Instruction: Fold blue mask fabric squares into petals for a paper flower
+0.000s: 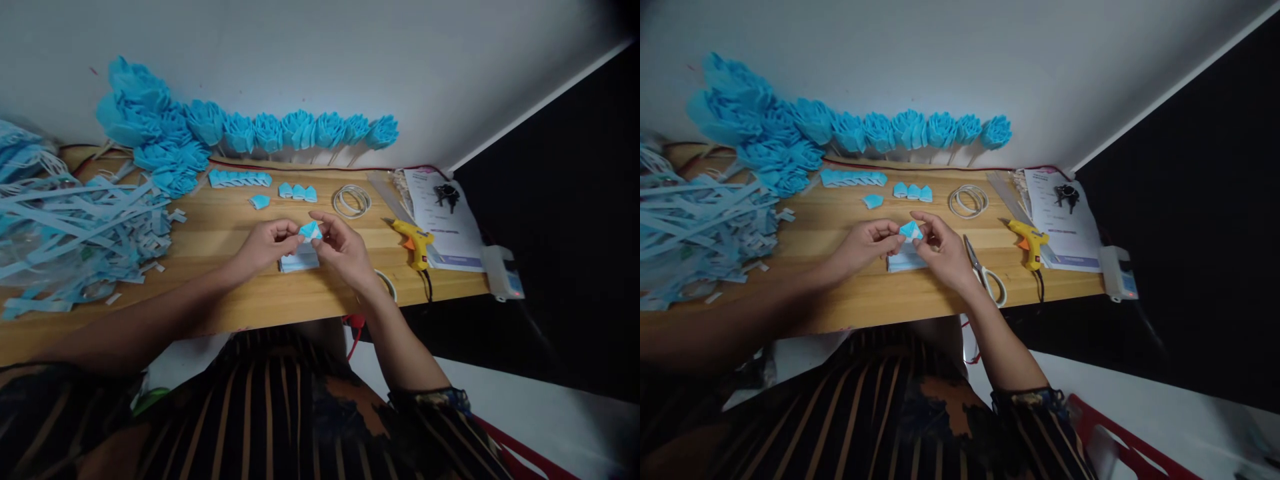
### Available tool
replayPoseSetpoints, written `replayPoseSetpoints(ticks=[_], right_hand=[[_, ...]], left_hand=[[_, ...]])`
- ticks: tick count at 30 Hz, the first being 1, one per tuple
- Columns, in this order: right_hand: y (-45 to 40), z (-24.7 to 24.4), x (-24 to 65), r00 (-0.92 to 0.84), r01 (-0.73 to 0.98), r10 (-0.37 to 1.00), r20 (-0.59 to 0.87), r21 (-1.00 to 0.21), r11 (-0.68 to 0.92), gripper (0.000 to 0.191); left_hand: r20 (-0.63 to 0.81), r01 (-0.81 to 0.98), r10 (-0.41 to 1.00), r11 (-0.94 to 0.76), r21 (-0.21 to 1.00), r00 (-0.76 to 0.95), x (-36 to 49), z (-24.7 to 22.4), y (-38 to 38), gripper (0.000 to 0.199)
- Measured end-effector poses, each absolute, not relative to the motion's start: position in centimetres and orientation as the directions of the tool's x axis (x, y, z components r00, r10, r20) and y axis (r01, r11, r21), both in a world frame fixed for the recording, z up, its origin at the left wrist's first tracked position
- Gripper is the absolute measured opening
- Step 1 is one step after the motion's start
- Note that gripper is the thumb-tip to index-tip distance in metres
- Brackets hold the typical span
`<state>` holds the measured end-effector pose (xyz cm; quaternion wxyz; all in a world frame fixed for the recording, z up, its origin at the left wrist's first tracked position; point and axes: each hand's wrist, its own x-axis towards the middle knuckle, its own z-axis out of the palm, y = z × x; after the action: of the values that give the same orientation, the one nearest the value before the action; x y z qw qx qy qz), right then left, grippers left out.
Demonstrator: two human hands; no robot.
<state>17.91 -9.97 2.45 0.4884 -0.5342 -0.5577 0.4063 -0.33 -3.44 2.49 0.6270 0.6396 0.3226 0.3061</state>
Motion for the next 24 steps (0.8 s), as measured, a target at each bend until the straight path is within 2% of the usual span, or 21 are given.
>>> replayPoseSetpoints(ticks=[4, 9, 14, 19, 24], right_hand=[[-10.1, 2.7, 17.8, -0.005, 0.112, 0.997, 0.073, -0.991, 0.073, 0.044], [-9.8, 2.0, 17.8, 0.068, 0.092, 0.995, 0.078, -0.993, 0.071, 0.046], [-9.8, 1.7, 18.0, 0.098, 0.101, 0.989, 0.108, -0.99, 0.098, 0.034], [-9.5, 1.7, 17.3, 0.055, 0.138, 0.993, 0.104, -0.986, 0.095, 0.051], [-8.9, 1.1, 17.1, 0.15, 0.161, 0.981, 0.12, -0.982, 0.095, 0.048]], left_hand=[[0.008, 0.043, 0.803, -0.042, 0.998, 0.597, -0.3, 2.3, -3.5, 0.021], [0.015, 0.068, 0.789, -0.072, 0.995, 0.614, -0.2, 1.9, -3.5, 0.02], [0.004, 0.083, 0.787, -0.069, 0.994, 0.617, -0.2, 1.9, -3.6, 0.021], [0.028, 0.109, 0.79, -0.12, 0.987, 0.612, 0.0, 1.4, -3.7, 0.019], [0.038, 0.092, 0.793, -0.119, 0.989, 0.608, 0.2, 0.8, -3.5, 0.019]])
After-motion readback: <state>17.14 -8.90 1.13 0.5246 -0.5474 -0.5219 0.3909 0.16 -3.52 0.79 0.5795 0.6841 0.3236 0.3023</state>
